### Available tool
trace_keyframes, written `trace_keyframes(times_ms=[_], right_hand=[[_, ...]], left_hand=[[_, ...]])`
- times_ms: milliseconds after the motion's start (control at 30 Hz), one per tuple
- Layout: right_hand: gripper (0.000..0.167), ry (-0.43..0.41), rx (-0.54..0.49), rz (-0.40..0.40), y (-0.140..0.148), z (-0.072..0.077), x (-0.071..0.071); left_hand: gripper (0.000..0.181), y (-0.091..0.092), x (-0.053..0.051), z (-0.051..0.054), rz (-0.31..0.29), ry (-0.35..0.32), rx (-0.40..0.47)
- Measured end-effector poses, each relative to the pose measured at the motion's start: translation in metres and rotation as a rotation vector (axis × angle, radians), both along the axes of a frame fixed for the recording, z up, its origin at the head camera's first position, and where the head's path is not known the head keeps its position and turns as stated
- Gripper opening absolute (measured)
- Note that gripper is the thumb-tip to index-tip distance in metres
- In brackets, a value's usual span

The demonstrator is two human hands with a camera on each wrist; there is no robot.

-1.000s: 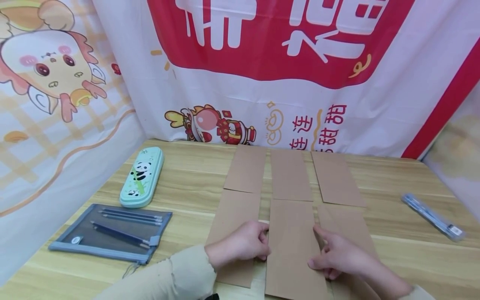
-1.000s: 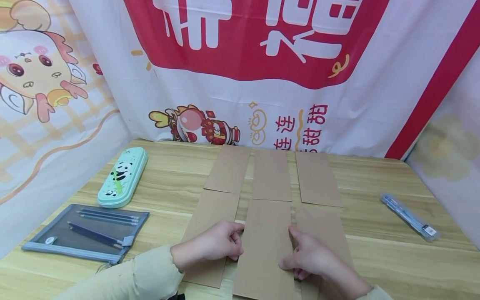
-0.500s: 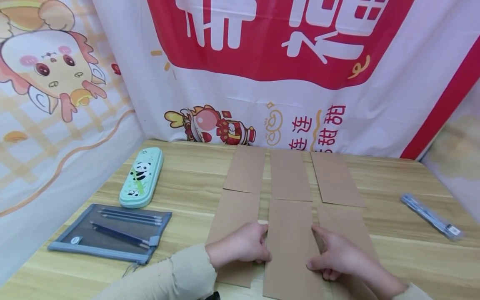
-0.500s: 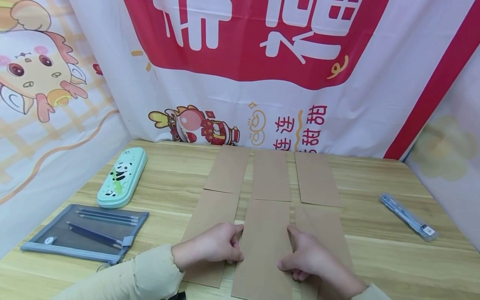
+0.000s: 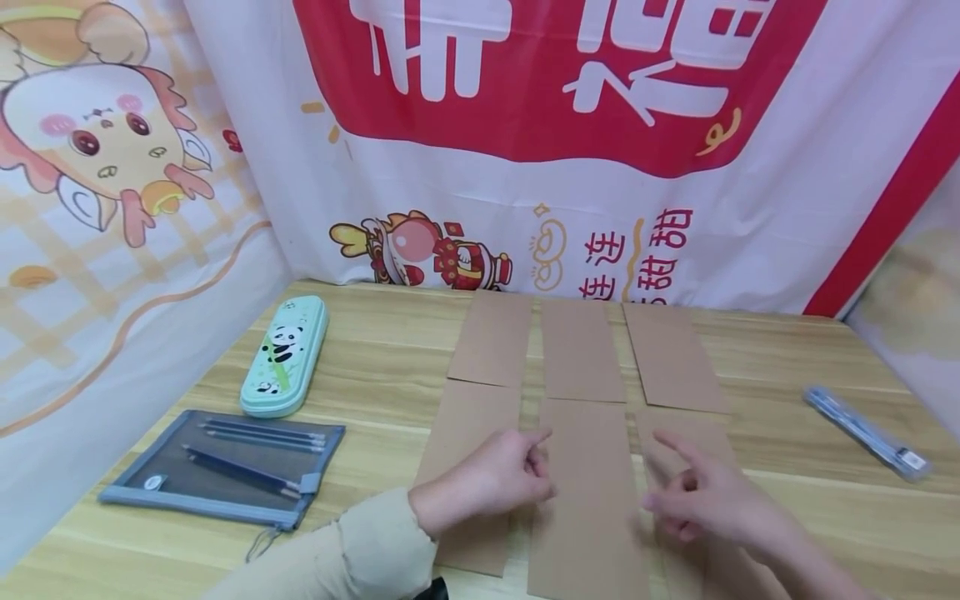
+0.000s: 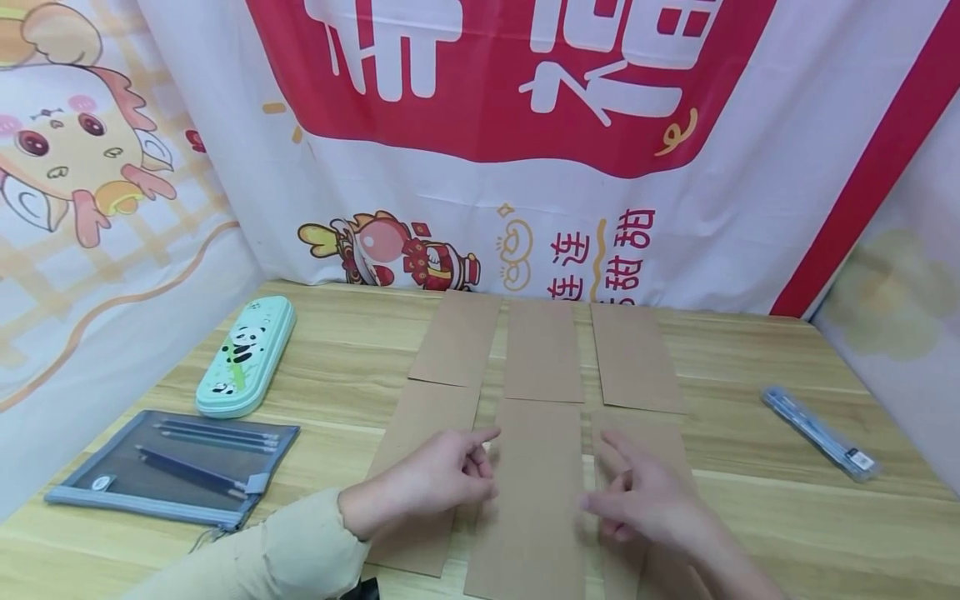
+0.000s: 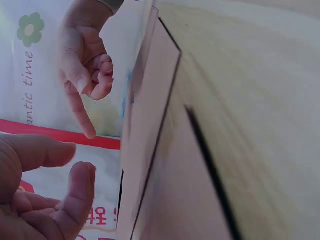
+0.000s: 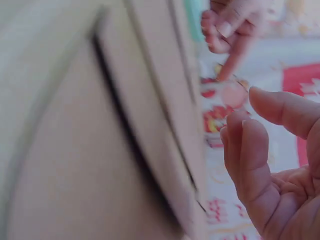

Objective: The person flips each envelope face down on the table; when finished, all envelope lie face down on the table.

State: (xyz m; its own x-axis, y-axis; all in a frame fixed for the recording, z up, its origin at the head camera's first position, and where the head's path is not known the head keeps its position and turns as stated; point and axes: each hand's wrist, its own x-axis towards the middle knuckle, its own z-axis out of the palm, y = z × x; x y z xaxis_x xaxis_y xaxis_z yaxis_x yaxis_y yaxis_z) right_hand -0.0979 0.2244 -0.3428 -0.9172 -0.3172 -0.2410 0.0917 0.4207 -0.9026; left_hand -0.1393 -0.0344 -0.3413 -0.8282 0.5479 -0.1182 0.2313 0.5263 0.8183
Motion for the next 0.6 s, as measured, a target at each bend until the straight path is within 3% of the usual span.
trace_keyframes(times_ms=[100,267,467,600], right_hand=[[0.085,0.008,0.006,-0.027,0.019,0.008,-0.001],[0.076,-0.020,0.077,-0.103,0.053,0.012,-0.001],[0.070,-0.048,0.078,-0.133,0.088,0.004,0.003],[0.073,-0.115,0.098,-0.169,0.100,0.000,0.005]], left_hand=[[0.067,0.008,-0.002,0.002,-0.032,-0.020,0.117],[0.060,0.027,-0.003,0.002,-0.066,-0.111,0.272],[0.056,0.055,-0.003,-0.002,-0.030,-0.275,0.421],[0.054,0.069,-0.003,-0.008,0.007,-0.329,0.492]])
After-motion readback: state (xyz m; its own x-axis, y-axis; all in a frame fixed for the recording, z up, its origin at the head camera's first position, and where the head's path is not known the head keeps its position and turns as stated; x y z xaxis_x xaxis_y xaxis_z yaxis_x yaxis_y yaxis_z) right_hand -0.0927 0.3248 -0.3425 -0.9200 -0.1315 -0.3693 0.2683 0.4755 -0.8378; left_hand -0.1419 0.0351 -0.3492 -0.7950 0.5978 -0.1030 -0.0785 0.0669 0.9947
